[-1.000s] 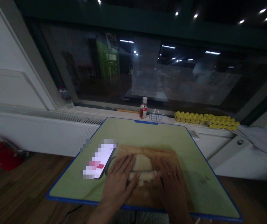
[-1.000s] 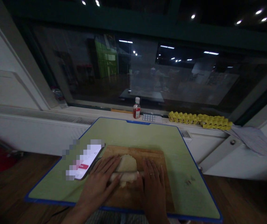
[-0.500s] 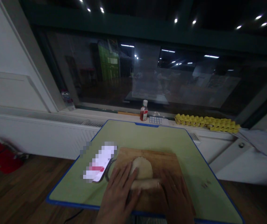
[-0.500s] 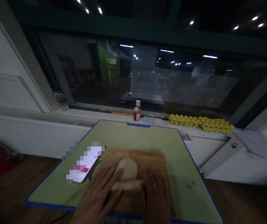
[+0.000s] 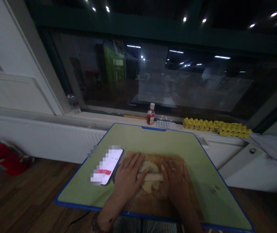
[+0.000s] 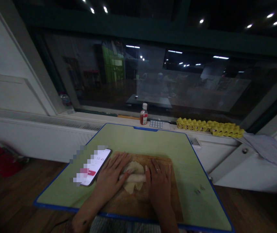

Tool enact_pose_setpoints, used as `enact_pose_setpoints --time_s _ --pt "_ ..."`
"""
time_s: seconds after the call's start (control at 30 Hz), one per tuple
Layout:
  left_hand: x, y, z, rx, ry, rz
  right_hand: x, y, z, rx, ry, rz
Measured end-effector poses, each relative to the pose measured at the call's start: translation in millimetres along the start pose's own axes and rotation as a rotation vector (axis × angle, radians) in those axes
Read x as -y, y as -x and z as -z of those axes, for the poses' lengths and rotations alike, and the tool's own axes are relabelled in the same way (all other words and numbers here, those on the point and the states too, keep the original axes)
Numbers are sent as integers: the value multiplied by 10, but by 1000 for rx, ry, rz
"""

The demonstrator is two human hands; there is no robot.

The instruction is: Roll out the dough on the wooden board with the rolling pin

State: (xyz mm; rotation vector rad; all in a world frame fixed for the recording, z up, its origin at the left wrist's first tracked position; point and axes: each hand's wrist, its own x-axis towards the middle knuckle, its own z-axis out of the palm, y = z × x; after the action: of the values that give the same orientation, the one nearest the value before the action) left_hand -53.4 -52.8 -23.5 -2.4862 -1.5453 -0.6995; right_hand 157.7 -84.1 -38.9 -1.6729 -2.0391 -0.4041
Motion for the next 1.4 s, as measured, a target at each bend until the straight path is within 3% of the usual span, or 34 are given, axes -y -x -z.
enact_pose_setpoints --time_s 0.13,0.3,0.43,0.6,0.87,1.07,1.27,1.4 --pt "-23 69 6 -20 -2 2 13 68 2 12 18 18" --pt "-128 457 78 -88 -14 -103 -97 489 10 -36 99 31" --pt "-176 649 150 -95 -21 -142 -208 691 -14 -71 127 196" --pt "-126 462 133 -61 -6 -132 -89 456 -25 -45 61 5" --pt "-30 11 42 4 -25 26 -10 -3 -29 47 40 -9" --pt "-72 180 54 -17 -70 -24 -41 181 -46 24 55 31" --pt "-114 451 111 -115 -80 -145 -12 463 13 -105 44 23" --pt "-101 455 137 -100 -60 -154 -7 483 37 -85 27 23"
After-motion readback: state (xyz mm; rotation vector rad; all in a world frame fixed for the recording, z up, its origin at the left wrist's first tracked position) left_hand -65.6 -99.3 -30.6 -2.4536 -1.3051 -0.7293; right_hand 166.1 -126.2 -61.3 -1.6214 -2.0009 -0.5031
